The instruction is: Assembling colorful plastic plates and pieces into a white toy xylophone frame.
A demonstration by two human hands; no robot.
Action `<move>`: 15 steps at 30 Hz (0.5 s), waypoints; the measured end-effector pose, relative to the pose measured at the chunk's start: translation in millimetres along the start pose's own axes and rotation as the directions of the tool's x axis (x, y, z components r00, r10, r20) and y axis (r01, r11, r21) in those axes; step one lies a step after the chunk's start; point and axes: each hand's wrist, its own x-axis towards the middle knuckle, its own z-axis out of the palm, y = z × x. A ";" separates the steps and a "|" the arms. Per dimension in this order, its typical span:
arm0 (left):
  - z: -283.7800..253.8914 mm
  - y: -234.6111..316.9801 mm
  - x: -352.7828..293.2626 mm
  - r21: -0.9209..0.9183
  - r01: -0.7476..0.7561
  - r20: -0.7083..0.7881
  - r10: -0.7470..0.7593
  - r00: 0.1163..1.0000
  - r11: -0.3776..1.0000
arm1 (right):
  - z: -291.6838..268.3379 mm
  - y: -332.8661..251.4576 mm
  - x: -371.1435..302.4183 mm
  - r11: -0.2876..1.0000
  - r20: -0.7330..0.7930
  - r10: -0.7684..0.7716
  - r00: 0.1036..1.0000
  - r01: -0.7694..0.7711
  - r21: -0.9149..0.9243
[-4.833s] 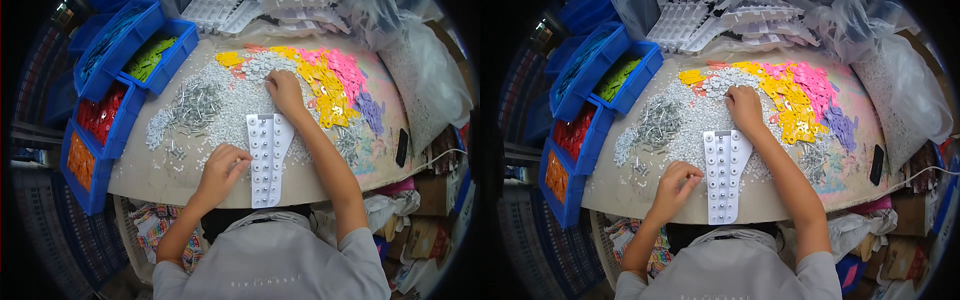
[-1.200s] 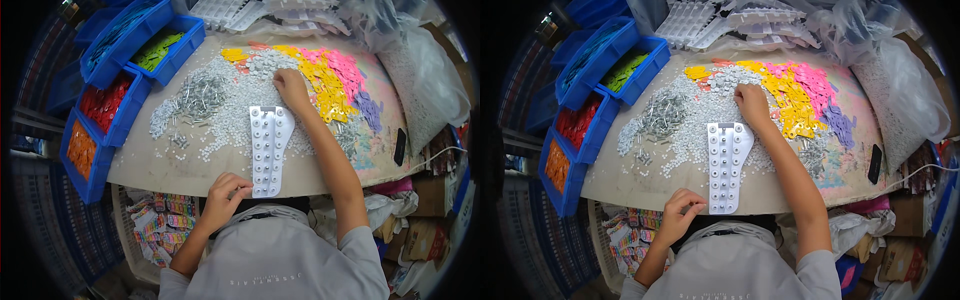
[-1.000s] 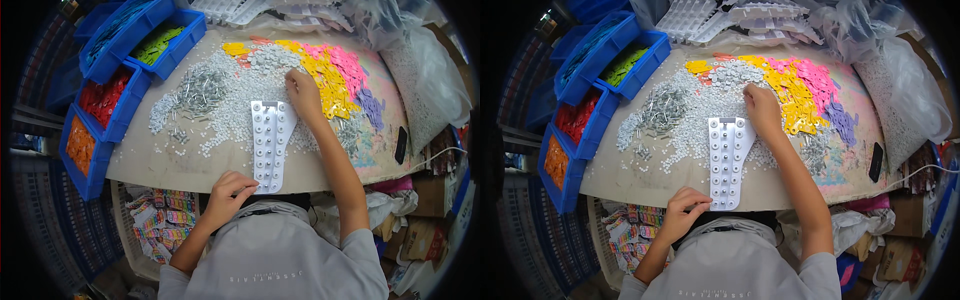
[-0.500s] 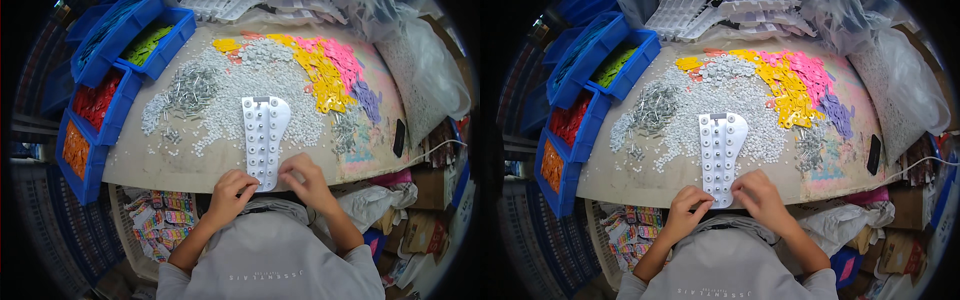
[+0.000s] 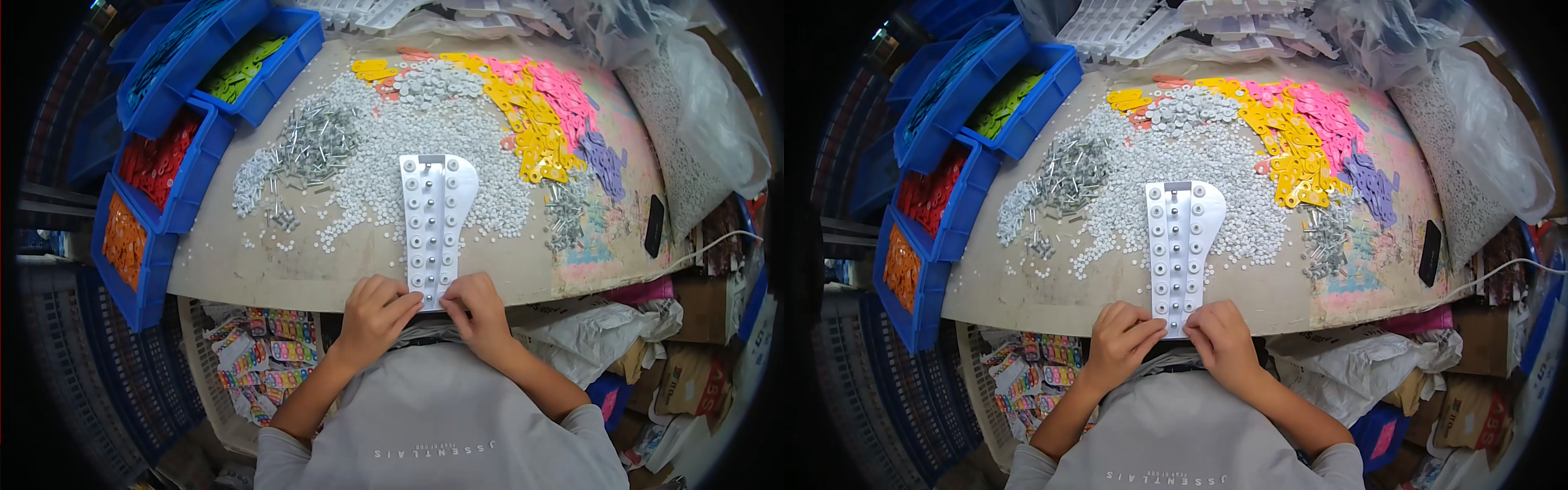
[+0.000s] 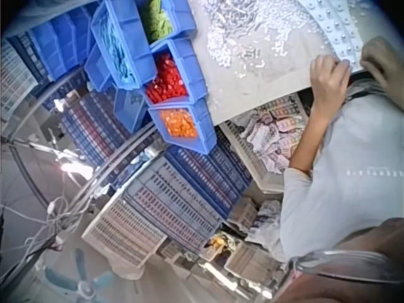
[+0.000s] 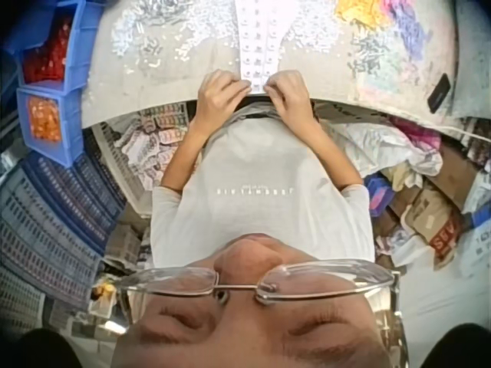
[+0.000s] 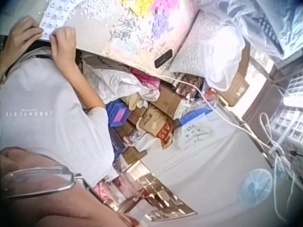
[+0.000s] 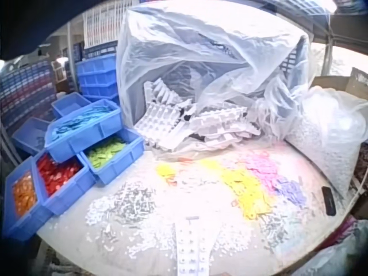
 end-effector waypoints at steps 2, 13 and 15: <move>3.6 -1.9 -1.7 -0.035 -0.004 -0.017 0.003 1.000 0.999 | 9.7 11.9 -7.6 0.926 -0.142 -0.322 0.936 0.280 -0.253; -7.9 -31.6 -1.5 -0.244 0.311 -0.188 -0.359 0.914 0.919 | -10.1 4.1 16.6 0.985 -0.189 -0.172 0.967 0.169 -0.032; -14.6 -39.8 5.2 0.137 0.231 -0.260 -0.190 0.947 0.963 | -17.4 -7.7 31.5 0.985 -0.282 -0.172 0.944 0.155 -0.080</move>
